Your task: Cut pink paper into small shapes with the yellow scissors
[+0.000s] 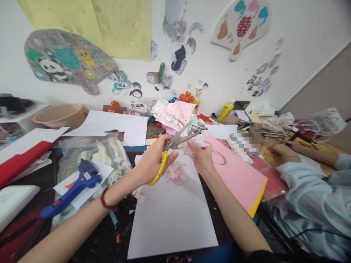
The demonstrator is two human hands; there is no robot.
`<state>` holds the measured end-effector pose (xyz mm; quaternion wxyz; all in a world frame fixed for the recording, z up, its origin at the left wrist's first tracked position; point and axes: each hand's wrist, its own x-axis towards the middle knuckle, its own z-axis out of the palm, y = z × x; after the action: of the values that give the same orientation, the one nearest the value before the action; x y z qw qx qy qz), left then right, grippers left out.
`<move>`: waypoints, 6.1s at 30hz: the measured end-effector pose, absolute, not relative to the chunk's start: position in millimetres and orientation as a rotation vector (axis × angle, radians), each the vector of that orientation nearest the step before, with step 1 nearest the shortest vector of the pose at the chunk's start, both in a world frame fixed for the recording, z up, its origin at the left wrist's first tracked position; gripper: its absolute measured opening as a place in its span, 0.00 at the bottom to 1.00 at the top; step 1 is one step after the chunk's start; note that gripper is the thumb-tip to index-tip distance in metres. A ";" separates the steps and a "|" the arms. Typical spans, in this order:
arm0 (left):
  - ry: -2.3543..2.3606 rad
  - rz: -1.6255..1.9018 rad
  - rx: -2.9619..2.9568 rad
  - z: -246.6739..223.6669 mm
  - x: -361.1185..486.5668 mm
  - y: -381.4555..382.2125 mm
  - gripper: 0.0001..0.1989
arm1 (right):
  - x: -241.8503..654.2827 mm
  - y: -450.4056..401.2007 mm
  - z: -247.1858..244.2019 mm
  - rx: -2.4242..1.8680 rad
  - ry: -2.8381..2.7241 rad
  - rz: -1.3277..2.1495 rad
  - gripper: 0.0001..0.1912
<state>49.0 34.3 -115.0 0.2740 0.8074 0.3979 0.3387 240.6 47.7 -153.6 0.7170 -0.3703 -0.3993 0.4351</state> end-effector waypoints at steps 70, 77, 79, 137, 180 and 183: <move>1.169 0.855 2.260 -118.7 51.6 36.1 0.20 | 241.4 43.8 -150.8 -0.797 -1.031 0.880 0.09; 1.177 0.805 2.268 -112.8 49.4 34.3 0.20 | 243.9 42.6 -148.1 -0.825 -1.066 0.830 0.08; 1.191 0.781 2.260 -111.9 48.8 35.2 0.19 | 244.7 42.6 -147.4 -0.825 -1.076 0.816 0.08; 0.877 1.169 1.953 -134.4 47.0 51.6 0.14 | 240.0 38.1 -154.1 -1.009 -1.384 1.118 0.18; 0.810 1.331 1.807 -129.1 51.4 38.1 0.14 | 230.6 38.9 -154.0 -0.881 -1.164 1.158 0.18; 0.797 1.319 1.813 -129.8 52.5 37.2 0.14 | 229.0 37.8 -157.1 -0.888 -1.126 1.124 0.15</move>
<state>52.5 37.2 -129.8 0.3718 0.7073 0.3111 0.5145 229.0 37.8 -157.1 0.6131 -0.3851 -0.4882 0.4873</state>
